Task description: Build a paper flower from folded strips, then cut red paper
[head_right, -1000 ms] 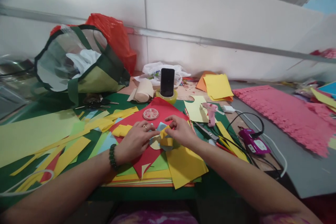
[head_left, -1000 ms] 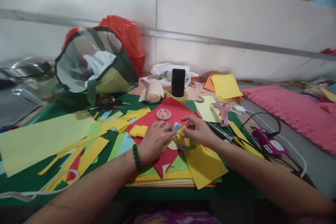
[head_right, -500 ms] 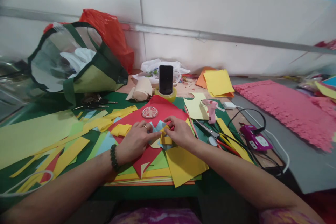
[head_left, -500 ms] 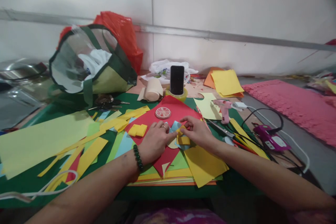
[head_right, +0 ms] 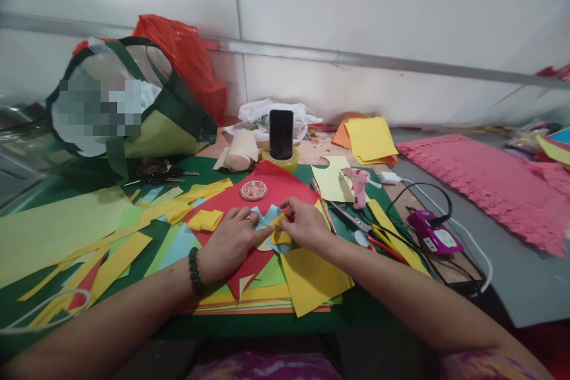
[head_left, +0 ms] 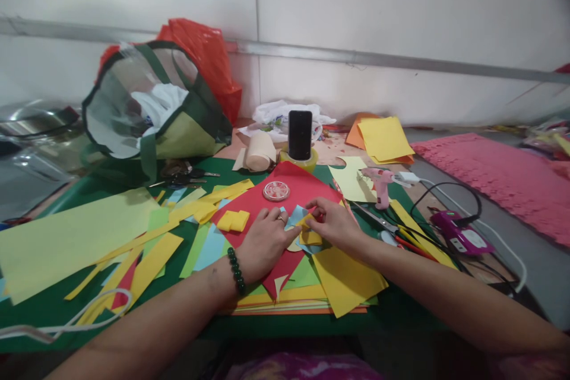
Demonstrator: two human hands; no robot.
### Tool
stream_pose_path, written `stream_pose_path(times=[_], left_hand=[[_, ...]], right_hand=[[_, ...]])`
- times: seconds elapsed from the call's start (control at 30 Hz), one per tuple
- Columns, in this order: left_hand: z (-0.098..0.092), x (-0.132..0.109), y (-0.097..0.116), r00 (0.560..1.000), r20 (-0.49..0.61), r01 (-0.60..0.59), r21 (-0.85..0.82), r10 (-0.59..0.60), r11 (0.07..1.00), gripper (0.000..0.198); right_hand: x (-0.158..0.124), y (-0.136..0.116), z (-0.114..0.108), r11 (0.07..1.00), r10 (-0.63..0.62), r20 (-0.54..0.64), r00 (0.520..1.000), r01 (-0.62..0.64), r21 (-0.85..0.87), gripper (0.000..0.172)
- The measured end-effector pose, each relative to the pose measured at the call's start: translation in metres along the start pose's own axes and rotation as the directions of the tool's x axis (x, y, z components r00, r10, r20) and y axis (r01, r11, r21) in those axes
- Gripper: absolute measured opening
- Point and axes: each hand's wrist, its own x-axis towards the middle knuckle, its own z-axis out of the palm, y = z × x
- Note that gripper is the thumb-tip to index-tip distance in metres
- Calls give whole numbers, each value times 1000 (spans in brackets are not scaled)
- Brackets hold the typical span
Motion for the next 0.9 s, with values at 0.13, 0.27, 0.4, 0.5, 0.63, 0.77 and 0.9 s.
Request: stream_pose_path(times=[0.13, 0.27, 0.4, 0.5, 0.63, 0.77, 0.9], left_hand=[[0, 0, 1, 1000, -7, -6, 2, 6, 1000, 28], [1, 0, 0, 1000, -18, -3, -10, 2, 1000, 28], [-1, -1, -1, 999, -52, -3, -39, 1, 999, 28], [-3, -2, -1, 999, -49, 7, -43, -9, 999, 30], [-5, -1, 1, 1000, -25, 0, -44, -1, 999, 24], [-2, 0, 2, 1000, -13, -1, -36, 1, 999, 25], [-2, -1, 2, 1000, -4, 3, -18, -3, 1000, 28]], right_hand=[[0, -2, -3, 998, -6, -6, 1000, 5, -56, 23], [2, -5, -10, 996, -24, -31, 999, 21, -82, 21], [0, -9, -27, 995, -49, -78, 996, 41, -96, 21], [-4, -13, -37, 991, -54, -87, 995, 43, -128, 21], [-6, -18, -33, 968, -13, -10, 1000, 10, -251, 39], [-1, -21, -20, 947, 18, 63, 998, 4, -320, 64], [6, -24, -15, 934, 16, 94, 995, 19, -358, 73]])
